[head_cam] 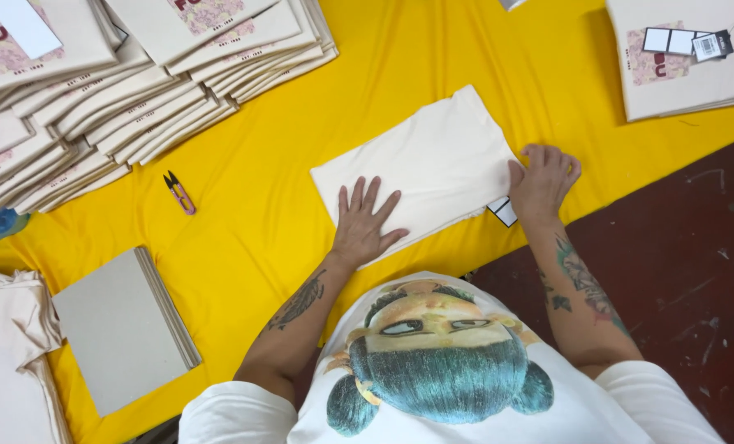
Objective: A person is folding white t-shirts using a grey folding board on a yellow table in a factory setting, then stacking them.
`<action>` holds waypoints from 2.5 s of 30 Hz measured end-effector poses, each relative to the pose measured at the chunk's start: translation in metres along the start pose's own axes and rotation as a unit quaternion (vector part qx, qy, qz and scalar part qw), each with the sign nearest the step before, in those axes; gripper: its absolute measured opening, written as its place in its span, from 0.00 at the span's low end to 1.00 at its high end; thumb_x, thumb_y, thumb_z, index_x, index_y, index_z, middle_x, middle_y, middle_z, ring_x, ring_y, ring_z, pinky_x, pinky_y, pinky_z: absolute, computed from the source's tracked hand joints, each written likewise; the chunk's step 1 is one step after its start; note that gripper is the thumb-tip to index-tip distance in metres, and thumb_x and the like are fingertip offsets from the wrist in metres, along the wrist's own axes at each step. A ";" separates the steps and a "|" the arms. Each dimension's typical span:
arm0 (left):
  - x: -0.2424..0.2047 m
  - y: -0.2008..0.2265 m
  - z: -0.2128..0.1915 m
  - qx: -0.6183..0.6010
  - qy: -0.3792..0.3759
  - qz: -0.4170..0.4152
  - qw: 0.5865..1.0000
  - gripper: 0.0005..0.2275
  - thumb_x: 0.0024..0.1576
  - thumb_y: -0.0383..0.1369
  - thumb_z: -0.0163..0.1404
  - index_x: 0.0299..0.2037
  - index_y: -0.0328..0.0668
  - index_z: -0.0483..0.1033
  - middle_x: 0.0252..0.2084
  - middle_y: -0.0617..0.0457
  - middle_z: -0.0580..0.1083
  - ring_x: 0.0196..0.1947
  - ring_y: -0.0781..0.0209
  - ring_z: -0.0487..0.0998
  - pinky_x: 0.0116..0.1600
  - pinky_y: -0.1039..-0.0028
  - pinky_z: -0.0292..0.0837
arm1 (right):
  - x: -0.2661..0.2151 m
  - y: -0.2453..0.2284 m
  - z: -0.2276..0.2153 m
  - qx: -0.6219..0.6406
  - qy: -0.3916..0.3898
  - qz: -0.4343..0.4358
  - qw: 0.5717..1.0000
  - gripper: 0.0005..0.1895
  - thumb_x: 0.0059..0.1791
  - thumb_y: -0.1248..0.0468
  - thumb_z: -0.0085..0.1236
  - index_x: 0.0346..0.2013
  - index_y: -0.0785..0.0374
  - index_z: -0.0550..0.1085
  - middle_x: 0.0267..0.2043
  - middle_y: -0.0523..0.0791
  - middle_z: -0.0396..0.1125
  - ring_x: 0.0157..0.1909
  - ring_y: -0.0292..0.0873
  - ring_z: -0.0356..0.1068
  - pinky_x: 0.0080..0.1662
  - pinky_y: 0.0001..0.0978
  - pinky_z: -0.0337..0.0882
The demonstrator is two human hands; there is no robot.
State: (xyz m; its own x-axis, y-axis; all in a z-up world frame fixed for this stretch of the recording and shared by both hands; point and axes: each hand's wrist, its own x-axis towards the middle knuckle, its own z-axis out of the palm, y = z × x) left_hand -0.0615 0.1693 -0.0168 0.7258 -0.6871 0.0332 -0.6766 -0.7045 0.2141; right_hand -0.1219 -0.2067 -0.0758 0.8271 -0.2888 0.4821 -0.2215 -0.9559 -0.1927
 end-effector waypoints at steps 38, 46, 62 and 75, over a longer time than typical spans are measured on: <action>-0.048 -0.049 0.026 -0.359 0.109 -0.414 0.830 0.36 0.56 0.39 0.60 0.74 0.47 0.56 0.59 0.42 0.69 0.60 0.46 0.69 0.62 0.59 0.66 | 0.043 -0.096 0.031 0.093 -0.108 -0.081 0.986 0.31 0.57 0.39 0.40 0.72 0.46 0.64 0.75 0.49 0.56 0.77 0.54 0.52 0.73 0.58 0.46; -0.029 -0.030 -0.004 -0.782 0.038 -0.349 0.515 0.31 0.62 0.37 0.52 0.75 0.42 0.54 0.58 0.37 0.69 0.58 0.40 0.73 0.57 0.51 0.74 | 0.047 -0.102 0.017 0.090 -0.144 -0.061 0.984 0.28 0.59 0.44 0.36 0.72 0.45 0.62 0.76 0.47 0.55 0.78 0.51 0.50 0.74 0.55 0.43; 0.048 0.026 -0.276 -0.253 -0.081 0.121 0.956 0.26 0.60 0.22 0.45 0.67 0.63 0.69 0.63 0.43 0.74 0.62 0.31 0.72 0.65 0.44 0.67 | 0.071 -0.097 0.035 0.693 -0.109 0.415 0.579 0.29 0.60 0.46 0.30 0.70 0.59 0.59 0.57 0.46 0.64 0.58 0.45 0.70 0.56 0.44 0.72; -0.075 -0.096 -0.071 0.019 -0.057 0.175 0.983 0.19 0.58 0.29 0.46 0.56 0.65 0.77 0.64 0.56 0.72 0.71 0.44 0.61 0.71 0.37 0.45 | 0.028 -0.053 -0.003 0.478 -0.197 0.394 0.760 0.39 0.55 0.53 0.64 0.72 0.60 0.53 0.52 0.55 0.67 0.45 0.47 0.75 0.43 0.33 0.81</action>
State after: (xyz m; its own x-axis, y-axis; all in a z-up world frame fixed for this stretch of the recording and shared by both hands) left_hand -0.0422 0.3014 0.0292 0.4310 -0.9023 -0.0126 -0.8880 -0.4266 0.1720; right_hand -0.0886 -0.1646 -0.0500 0.7641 -0.5334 -0.3627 -0.4087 0.0346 -0.9120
